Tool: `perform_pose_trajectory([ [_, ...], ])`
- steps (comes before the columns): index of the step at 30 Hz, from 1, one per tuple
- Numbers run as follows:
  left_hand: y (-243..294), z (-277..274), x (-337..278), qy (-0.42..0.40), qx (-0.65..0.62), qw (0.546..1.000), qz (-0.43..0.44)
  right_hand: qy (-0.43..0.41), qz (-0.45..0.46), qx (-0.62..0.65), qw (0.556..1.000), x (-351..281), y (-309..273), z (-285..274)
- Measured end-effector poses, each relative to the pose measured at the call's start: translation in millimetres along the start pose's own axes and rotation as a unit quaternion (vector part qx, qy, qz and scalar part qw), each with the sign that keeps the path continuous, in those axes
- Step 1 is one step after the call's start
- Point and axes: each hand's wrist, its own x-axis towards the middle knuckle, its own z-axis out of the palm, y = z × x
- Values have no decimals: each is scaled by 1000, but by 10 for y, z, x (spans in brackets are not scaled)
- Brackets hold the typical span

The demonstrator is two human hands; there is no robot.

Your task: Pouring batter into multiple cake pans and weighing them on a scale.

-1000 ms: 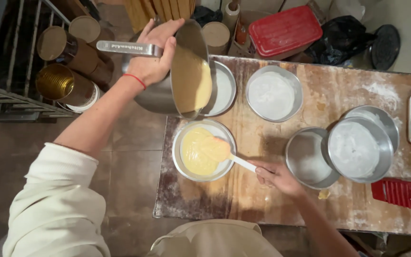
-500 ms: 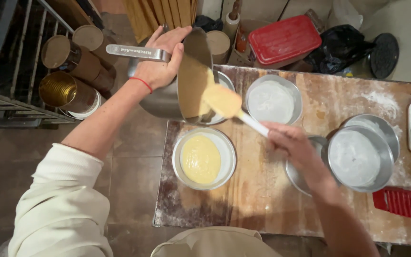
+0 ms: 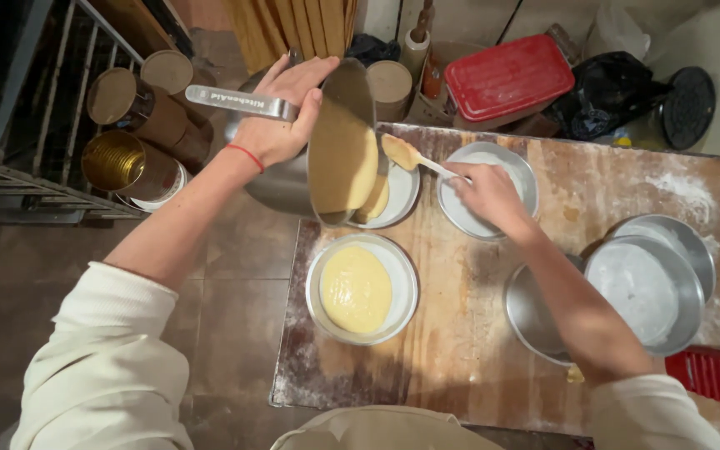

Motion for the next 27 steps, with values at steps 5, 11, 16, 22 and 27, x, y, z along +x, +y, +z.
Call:
perform_pose_trajectory([
  [5,-26,-23,-54,0,-1,1000,14,-18,-37,-63,997,279,-206,-20],
  [11,-4,-100,-114,21,-13,1000,10,-46,-102,-97,989,333,-172,-55],
  [16,-67,-84,-181,62,-29,998,-15,-62,-110,-134,983,162,-273,-135],
  [22,-179,-22,-320,140,-60,988,-39,-58,-155,-127,978,-48,-265,-130],
  [27,-348,30,-470,221,-82,969,-72,-84,-113,-38,989,-120,-18,16],
])
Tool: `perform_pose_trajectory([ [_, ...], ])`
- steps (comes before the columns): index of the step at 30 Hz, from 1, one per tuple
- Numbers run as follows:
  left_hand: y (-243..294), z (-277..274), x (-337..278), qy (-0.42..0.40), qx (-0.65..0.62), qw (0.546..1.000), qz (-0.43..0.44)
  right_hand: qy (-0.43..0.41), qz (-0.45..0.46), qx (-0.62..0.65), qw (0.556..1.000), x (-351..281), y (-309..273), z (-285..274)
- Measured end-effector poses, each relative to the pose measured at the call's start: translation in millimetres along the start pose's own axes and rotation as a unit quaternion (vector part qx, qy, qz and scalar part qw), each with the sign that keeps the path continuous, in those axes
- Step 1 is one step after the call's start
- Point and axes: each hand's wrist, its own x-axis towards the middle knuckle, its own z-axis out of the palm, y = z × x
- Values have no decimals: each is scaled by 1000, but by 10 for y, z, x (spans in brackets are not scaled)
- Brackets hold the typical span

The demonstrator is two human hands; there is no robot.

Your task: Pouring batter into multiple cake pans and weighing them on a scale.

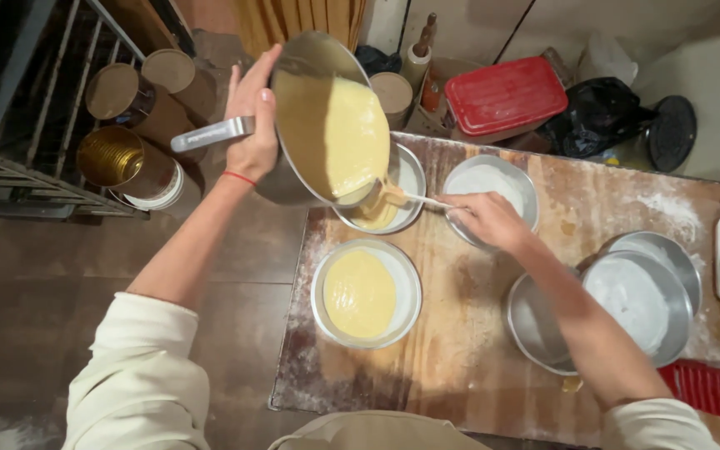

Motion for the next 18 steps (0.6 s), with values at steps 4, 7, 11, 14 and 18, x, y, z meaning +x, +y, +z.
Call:
perform_pose_trajectory([
  [4,57,-160,-24,29,-35,999,-21,-16,62,121,991,-77,333,375],
  [7,126,-264,-49,41,-52,997,-30,-27,142,279,949,-114,379,558],
  [11,211,-341,-60,46,-58,997,-35,-15,195,373,907,-146,344,630],
  [14,235,-355,-86,52,-66,996,-30,28,180,363,914,-181,260,630],
  [18,317,-391,-65,52,-62,996,-24,106,135,335,927,-220,123,626],
])
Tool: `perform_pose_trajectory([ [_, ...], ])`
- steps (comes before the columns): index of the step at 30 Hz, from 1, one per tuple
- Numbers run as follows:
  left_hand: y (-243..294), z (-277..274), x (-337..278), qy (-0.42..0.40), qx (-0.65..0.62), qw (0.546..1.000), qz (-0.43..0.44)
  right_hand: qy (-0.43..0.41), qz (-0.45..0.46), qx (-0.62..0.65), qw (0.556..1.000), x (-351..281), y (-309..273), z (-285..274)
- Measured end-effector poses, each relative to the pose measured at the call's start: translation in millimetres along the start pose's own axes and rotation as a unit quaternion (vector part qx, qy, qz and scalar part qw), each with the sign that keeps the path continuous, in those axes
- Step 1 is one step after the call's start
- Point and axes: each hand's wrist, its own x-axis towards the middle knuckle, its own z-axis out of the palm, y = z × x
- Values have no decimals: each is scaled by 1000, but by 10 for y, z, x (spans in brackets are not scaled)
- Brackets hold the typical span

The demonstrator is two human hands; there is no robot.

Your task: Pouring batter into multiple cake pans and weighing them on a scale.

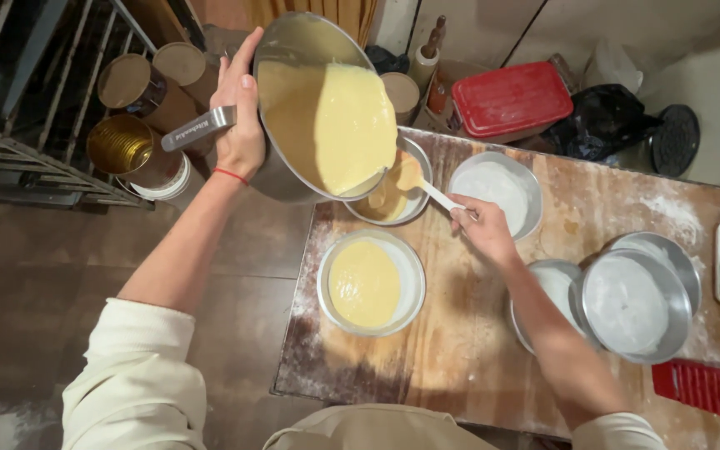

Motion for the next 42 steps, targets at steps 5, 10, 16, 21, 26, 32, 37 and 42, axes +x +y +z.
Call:
perform_pose_trajectory([
  [5,23,-15,6,2,0,1000,-6,35,56,13,998,-114,-151,165],
  [10,35,-37,-35,7,-5,1000,1,37,78,69,994,-52,164,259],
  [16,38,-33,-55,-3,5,1000,-6,20,100,210,972,-90,140,199],
  [21,127,7,-21,-7,4,1000,1,14,132,303,944,-200,-143,-44],
  [26,343,119,124,-21,-1,1000,18,24,93,343,934,-361,-358,-494],
  [32,664,484,392,-64,-24,996,55,82,49,324,941,-700,-724,-1188],
  [37,876,1091,545,-113,-27,990,79,94,16,312,945,-930,-795,-1617],
  [42,1010,1811,563,-210,16,972,104,95,27,270,958,-1089,-603,-1749],
])
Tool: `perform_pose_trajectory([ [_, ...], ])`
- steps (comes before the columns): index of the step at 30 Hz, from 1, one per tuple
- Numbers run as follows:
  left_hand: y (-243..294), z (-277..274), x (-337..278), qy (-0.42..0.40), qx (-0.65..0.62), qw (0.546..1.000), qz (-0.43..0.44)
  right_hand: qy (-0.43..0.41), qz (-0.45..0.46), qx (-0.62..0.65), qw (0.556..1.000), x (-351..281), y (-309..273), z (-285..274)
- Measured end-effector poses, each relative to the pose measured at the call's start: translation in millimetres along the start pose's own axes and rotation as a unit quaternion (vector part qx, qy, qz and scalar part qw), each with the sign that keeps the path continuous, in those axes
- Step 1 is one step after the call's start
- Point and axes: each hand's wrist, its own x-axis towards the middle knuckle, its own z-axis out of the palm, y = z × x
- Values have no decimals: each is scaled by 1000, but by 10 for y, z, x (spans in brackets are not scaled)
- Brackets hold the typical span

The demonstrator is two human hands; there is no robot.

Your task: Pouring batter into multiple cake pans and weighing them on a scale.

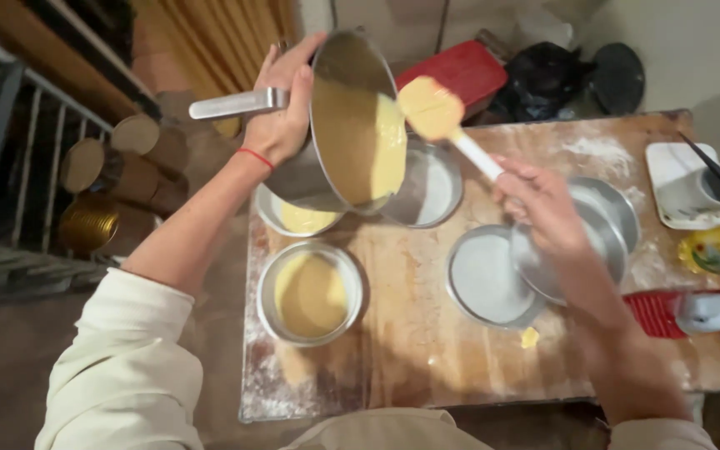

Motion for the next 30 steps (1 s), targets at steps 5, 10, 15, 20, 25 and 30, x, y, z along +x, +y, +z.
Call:
perform_pose_trajectory([
  [5,135,509,141,-62,17,998,4,6,-10,-55,998,5,452,-341],
  [10,218,791,253,-96,47,994,18,38,-67,-233,969,-70,435,-391],
  [15,340,909,353,-140,96,983,65,83,-139,-461,872,-82,349,-431],
  [20,405,963,446,-165,129,973,93,77,-242,-502,827,-71,142,-372],
  [25,428,1013,487,-167,137,971,101,88,-216,-520,822,-126,116,-399],
  [30,394,1014,505,-175,135,971,97,82,-206,-522,824,-215,121,-370],
])
